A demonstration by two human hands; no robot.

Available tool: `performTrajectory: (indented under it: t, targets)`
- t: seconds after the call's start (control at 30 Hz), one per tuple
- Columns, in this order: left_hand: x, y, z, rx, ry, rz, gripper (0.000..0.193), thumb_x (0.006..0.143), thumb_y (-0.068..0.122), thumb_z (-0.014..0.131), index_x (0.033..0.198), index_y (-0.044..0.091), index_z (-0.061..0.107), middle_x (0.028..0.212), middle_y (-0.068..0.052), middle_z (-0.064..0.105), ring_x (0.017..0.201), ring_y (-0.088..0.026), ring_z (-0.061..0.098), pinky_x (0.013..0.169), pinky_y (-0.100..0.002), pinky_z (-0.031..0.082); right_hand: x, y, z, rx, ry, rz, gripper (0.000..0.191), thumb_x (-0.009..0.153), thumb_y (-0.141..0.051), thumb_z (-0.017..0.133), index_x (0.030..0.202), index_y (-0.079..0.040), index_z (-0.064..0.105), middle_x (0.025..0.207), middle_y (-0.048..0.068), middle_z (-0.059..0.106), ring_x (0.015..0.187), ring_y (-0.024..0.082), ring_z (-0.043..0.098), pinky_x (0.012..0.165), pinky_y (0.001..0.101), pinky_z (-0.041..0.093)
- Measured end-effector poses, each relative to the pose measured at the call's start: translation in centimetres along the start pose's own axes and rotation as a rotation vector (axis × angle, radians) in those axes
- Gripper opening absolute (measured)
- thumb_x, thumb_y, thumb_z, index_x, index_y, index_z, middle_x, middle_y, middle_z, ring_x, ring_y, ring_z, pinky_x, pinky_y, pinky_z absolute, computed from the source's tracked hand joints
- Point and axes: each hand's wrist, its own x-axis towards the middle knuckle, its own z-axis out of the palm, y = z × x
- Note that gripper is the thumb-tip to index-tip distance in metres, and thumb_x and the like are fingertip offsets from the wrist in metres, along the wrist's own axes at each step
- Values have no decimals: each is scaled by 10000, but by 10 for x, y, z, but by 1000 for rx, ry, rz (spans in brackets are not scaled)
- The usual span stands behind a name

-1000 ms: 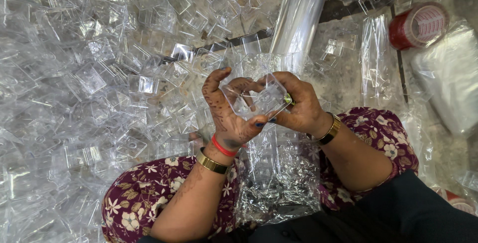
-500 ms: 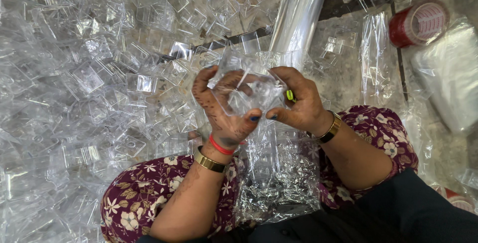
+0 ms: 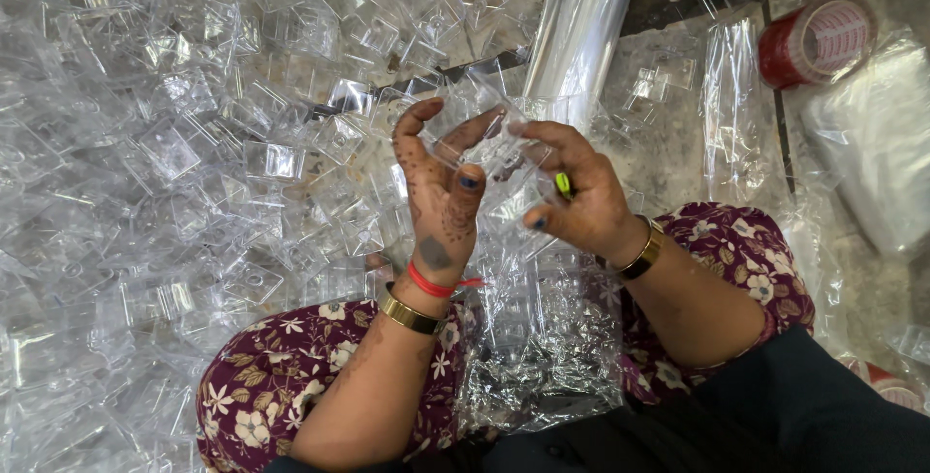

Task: The person sits on the floor among piles of clear plastic boxes and assembles them, fitting lids onto box bodies one at a time and stacking finished boxes. They occasionally use a small green utility knife to cut or separate stuck boxes before continuing assembly.

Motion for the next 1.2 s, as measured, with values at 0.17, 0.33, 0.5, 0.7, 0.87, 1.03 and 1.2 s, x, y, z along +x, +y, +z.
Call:
performTrajectory:
  t: [0.17, 0.33, 0.5, 0.7, 0.87, 1.03, 1.2]
  targets:
    - [8, 1, 3, -227, -146, -32, 965, 940, 657, 689, 1565, 129, 177, 1552, -240, 502, 1470, -306, 496, 1294, -454, 366, -1, 9, 1, 520, 36, 77, 555, 1027, -502, 711, 1337, -63, 574, 1156, 2, 650, 961, 78, 550, 924, 273, 463]
    - [5, -6, 0, -329, -215, -151, 1007, 971, 623, 668, 1672, 62, 213, 1501, -221, 559, 1434, -309, 535, 1298, -471, 377, 0, 7, 4, 673, 26, 217, 600, 1027, -495, 720, 1351, -10, 579, 1035, 15, 661, 604, 41, 480, 553, 193, 425]
    - [11, -16, -13, -698, 28, -134, 852, 1041, 509, 640, 1635, -5, 310, 1377, -180, 600, 1347, -315, 574, 1215, -506, 474, 8, -9, 8, 376, -140, 106, 812, 1003, -568, 687, 1550, -73, 348, 1182, 81, 751, 992, 110, 642, 899, 252, 487]
    - [4, -16, -6, -527, 29, -112, 745, 1054, 455, 609, 1595, 45, 301, 1370, -178, 631, 1282, -307, 646, 1057, -441, 568, 12, -17, 13, 515, -102, 222, 771, 990, -532, 715, 1500, -79, 355, 1332, 55, 622, 1221, 201, 662, 975, 290, 484]
    - [2, -16, 7, -305, 90, -63, 713, 1061, 330, 663, 1605, 87, 272, 1289, -161, 670, 1231, -258, 654, 1000, -428, 602, 7, -7, 25, 497, 88, 178, 742, 967, -459, 787, 1453, -90, 366, 1407, 51, 556, 1224, 178, 635, 974, 287, 494]
    - [4, -18, 6, -291, 194, -74, 694, 1045, 287, 657, 1598, 71, 296, 1206, -122, 687, 1191, -270, 686, 923, -419, 597, 2, 0, 29, 282, 131, 255, 761, 898, -432, 832, 1410, -90, 385, 1288, 83, 688, 818, 13, 495, 747, 184, 423]
    - [0, -22, 7, -350, 243, -84, 757, 1021, 284, 685, 1617, 118, 248, 1044, -47, 643, 1080, -199, 666, 985, -422, 588, 3, 1, 28, 87, 265, 132, 826, 854, -478, 826, 1427, -102, 367, 1279, 48, 635, 611, -26, 364, 579, 142, 335]
